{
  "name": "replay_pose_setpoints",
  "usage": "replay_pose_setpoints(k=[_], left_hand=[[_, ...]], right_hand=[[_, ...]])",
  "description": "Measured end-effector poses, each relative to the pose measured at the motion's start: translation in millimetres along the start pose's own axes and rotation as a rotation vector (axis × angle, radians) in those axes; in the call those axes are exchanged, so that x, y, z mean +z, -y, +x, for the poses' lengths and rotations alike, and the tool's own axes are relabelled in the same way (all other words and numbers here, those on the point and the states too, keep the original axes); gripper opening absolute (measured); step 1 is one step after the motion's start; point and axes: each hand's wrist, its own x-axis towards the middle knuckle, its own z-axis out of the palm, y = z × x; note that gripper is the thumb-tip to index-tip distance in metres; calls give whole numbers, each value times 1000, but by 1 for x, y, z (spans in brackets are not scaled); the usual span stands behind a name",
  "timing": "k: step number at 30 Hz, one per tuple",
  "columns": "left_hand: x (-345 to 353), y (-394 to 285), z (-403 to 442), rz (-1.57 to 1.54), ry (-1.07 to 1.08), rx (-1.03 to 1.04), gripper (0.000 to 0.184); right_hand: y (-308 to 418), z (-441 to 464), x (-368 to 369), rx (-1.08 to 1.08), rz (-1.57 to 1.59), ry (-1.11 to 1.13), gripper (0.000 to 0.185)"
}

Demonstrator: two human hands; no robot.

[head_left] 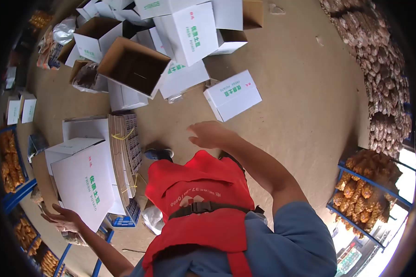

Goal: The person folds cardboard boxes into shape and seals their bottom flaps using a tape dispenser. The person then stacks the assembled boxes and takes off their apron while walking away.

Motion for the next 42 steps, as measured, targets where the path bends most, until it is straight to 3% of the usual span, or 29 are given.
replay_pose_setpoints(k=[1, 3, 5, 7, 8, 9, 10, 12, 13, 15, 17, 19, 21, 22, 23, 24, 25, 26, 27, 29, 31, 32, 35, 42], left_hand=[[-27, -60, 6, -6, -14, 26, 58], [-74, -192, 0, -598, 66, 142, 51], [-85, -303, -32, -713, 316, 170, 48], [-49, -357, -78, -557, 624, 453, 46], [-47, -385, -90, -587, 1037, 432, 47], [-26, -394, -123, -627, 1426, 251, 48], [-58, -431, -125, -560, 1643, 308, 47], [-116, -507, -128, -418, 1973, -122, 43], [-113, -535, -138, -426, 1958, -105, 43], [-104, -579, -165, -369, 1652, 462, 43], [-128, -672, -164, -358, 1622, 542, 41], [-128, -765, -168, -457, 1681, 533, 41], [-133, -891, -163, -414, 1801, 524, 46], [-108, -944, -191, -450, 1635, 670, 48], [-129, -1013, -184, -461, 1512, 767, 44], [-147, -1088, -174, -464, 1592, 821, 44], [-193, -1162, -140, -556, 1870, 655, 47], [-198, -1217, -161, -778, 1778, 805, 54], [-166, -1279, -227, -877, 1869, 844, 63], [-232, -1368, -219, -550, 2144, 884, 69], [-330, -1408, -156, -486, 2203, 397, 54], [-317, -1454, -147, -489, 2185, 397, 54], [-284, -1570, -159, -473, 2089, 612, 49], [-261, -1871, -4, -538, 1872, 1155, 38]], right_hand=[[-43, -32, 17, 0, 26, -15, 50], [-140, -86, 43, 80, 177, -406, 43], [-200, -147, 41, 216, 188, -275, 45], [-240, -205, 31, 278, 221, -94, 45], [-256, -234, 25, 225, 274, -72, 46], [-276, -257, 12, 169, 321, -41, 47], [-301, -274, -12, 160, 317, -43, 47], [-354, -302, -64, 108, 552, 40, 51], [-386, -313, -89, 132, 552, -125, 49], [-449, -334, -138, 175, 527, -505, 43], [-515, -356, -189, 197, 655, -754, 37], [-572, -382, -242, 206, 734, -848, 36], [-661, -392, -246, 263, 691, -755, 38], [-698, -402, -252, 325, 670, -643, 40], [-763, -404, -225, 301, 689, -607, 42], [-825, -413, -193, 181, 356, -625, 52], [-907, -417, -137, 435, 691, -343, 55], [-912, -419, -140, 745, 1236, -226, 53], [-918, -424, -185, 746, 1225, -226, 53], [-961, -420, -244, 715, 1233, -180, 52], [-1019, -397, -306, 671, 1235, -130, 51], [-1050, -374, -339, 640, 1241, -114, 50], [-1140, -320, -423, 567, 1270, -34, 49], [-1356, -306, -687, 531, 1292, 105, 46]])
